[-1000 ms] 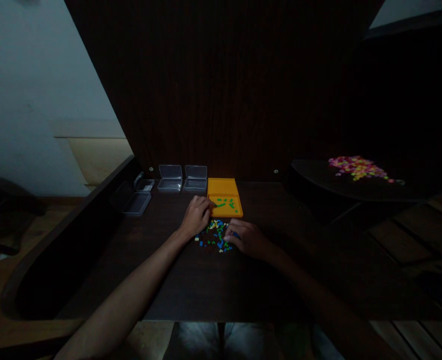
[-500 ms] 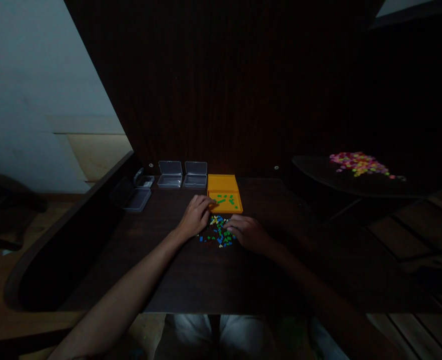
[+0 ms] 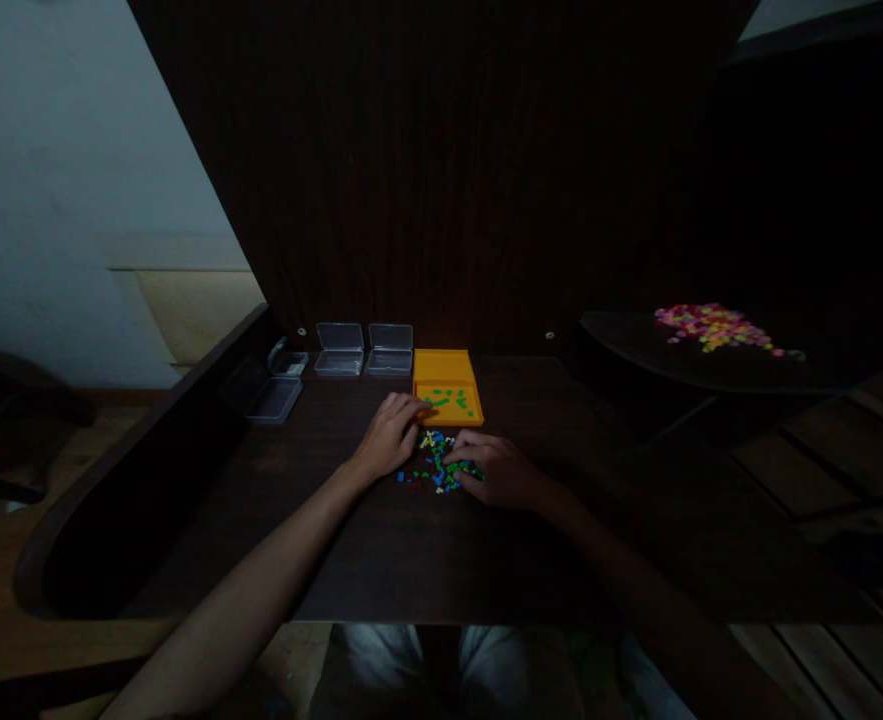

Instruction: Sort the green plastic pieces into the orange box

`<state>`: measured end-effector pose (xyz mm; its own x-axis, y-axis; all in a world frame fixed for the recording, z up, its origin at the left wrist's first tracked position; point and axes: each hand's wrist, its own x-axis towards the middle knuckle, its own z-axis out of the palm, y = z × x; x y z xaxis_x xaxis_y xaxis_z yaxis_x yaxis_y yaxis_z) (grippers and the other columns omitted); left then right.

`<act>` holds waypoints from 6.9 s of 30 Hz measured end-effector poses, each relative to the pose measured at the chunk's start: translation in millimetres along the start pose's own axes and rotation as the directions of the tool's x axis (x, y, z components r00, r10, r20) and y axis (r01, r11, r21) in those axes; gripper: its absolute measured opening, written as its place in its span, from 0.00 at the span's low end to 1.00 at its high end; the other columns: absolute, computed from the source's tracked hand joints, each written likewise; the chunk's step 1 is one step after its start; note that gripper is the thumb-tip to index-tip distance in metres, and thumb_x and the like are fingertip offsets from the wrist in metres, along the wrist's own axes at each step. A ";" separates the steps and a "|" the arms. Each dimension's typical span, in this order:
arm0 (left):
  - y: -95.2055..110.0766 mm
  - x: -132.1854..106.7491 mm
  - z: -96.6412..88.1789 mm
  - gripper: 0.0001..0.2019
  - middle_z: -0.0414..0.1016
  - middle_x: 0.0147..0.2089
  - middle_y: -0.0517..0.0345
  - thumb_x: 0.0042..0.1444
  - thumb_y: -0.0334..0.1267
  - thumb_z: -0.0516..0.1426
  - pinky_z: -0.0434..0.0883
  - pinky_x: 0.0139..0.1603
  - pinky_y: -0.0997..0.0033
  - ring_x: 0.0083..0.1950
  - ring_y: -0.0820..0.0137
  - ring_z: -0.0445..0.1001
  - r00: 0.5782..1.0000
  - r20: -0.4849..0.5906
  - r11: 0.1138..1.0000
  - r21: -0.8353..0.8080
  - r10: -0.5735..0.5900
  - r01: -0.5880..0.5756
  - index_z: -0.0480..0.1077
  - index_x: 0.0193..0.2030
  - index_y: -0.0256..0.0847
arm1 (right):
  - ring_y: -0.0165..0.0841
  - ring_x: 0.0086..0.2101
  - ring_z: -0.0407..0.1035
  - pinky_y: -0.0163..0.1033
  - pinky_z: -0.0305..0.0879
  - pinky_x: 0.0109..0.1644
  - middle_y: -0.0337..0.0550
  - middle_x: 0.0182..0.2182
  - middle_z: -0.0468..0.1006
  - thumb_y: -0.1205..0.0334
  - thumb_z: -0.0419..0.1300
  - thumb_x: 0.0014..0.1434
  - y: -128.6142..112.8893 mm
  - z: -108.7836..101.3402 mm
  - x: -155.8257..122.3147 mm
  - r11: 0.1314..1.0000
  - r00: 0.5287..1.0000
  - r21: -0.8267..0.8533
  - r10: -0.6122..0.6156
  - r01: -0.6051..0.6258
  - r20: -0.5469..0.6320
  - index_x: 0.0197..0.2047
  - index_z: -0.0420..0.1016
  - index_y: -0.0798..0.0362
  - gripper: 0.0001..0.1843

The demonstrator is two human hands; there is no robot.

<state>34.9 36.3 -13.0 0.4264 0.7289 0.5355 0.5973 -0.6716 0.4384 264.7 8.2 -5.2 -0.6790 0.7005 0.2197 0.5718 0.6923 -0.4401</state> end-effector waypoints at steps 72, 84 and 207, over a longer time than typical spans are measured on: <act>-14.0 -4.2 -34.7 0.07 0.77 0.36 0.54 0.56 0.32 0.55 0.71 0.44 0.68 0.38 0.68 0.75 0.960 0.279 0.997 -0.075 -0.004 0.026 0.75 0.38 0.39 | 0.37 0.30 0.70 0.44 0.70 0.38 0.46 0.28 0.78 0.64 0.52 0.63 14.5 2.0 31.3 0.995 0.873 0.003 -0.084 0.098 -0.481 0.40 0.80 0.52 0.13; -6.9 -3.5 -38.8 0.11 0.79 0.35 0.58 0.56 0.30 0.55 0.69 0.38 0.74 0.34 0.71 0.75 0.931 0.363 0.992 -0.098 -0.036 0.077 0.76 0.42 0.39 | 0.39 0.47 0.73 0.51 0.66 0.58 0.49 0.47 0.79 0.65 0.52 0.63 4.7 19.3 27.0 0.986 0.954 0.029 -0.149 0.162 -0.261 0.57 0.71 0.52 0.19; -4.4 0.7 -43.0 0.06 0.74 0.32 0.59 0.47 0.26 0.57 0.66 0.36 0.76 0.33 0.73 0.72 0.870 0.493 0.977 -0.169 -0.032 0.132 0.74 0.30 0.37 | 0.36 0.37 0.65 0.42 0.62 0.44 0.43 0.32 0.73 0.72 0.58 0.57 -10.7 29.3 37.4 0.980 0.956 0.072 -0.166 0.188 -0.242 0.32 0.67 0.51 0.06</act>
<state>3.4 34.1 16.5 0.6865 0.7208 0.0961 0.5245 -0.5824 0.6210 219.7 21.9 -17.8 -0.6324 0.5970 0.4936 0.3996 0.7973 -0.4524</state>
